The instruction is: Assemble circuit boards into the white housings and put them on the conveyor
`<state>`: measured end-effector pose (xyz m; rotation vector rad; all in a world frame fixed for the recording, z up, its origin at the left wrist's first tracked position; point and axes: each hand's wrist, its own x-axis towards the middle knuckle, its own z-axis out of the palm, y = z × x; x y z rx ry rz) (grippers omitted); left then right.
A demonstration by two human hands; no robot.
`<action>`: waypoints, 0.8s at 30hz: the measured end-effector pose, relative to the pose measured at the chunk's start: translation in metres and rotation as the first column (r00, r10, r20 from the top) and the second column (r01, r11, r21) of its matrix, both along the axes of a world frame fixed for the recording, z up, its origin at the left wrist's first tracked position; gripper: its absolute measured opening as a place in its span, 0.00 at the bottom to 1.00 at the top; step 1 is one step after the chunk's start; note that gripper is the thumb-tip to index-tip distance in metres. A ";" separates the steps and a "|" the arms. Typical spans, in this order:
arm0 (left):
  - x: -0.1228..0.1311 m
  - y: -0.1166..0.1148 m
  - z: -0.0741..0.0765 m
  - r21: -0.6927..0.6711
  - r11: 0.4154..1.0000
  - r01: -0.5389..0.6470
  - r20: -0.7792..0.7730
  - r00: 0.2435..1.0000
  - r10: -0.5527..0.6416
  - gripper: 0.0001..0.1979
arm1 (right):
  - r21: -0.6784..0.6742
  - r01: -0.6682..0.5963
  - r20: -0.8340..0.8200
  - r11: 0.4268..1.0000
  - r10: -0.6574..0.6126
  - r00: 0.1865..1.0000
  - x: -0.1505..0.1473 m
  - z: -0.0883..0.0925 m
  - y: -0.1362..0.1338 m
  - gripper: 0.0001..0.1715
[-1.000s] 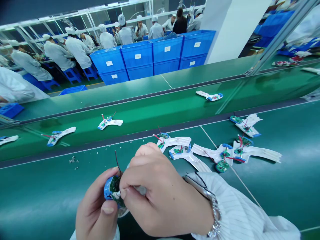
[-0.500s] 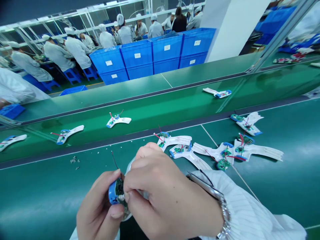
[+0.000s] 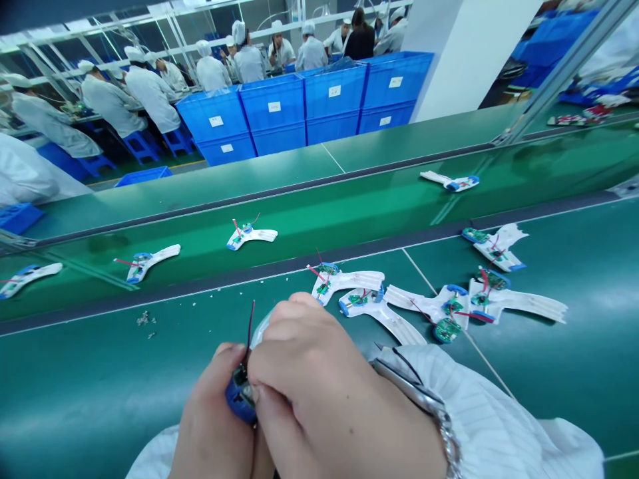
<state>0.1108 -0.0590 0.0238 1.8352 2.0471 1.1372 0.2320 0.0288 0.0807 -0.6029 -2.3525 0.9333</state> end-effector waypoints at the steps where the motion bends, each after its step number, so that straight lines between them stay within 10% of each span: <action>1: 0.000 0.001 0.002 -0.019 1.000 -0.005 0.005 1.000 0.005 0.15 | -0.011 -0.007 -0.006 1.000 0.007 1.000 0.000 -0.002 0.003 0.15; 13: -0.006 0.018 0.009 -0.219 0.972 0.089 0.406 0.914 0.007 0.26 | -0.485 -0.021 0.113 0.874 0.086 0.990 -0.005 -0.013 0.047 0.14; 16: -0.016 0.023 0.001 -0.121 0.990 0.079 0.445 0.895 -0.017 0.29 | -0.377 0.333 0.214 0.864 -0.268 0.939 0.009 -0.029 0.096 0.14; 19: -0.030 0.025 -0.005 -0.101 0.995 -0.005 0.413 0.909 0.046 0.24 | -0.121 0.728 0.196 0.675 -0.703 0.684 0.033 -0.046 0.159 0.23; 21: -0.037 0.025 -0.008 -0.111 0.994 -0.020 0.387 0.920 0.062 0.21 | -0.033 0.806 0.209 0.590 -0.785 0.583 0.043 -0.058 0.196 0.18; 24: -0.042 0.025 -0.011 -0.081 0.995 0.060 0.388 0.921 -0.024 0.17 | 0.035 0.784 0.311 0.619 -0.753 0.580 0.027 -0.079 0.230 0.14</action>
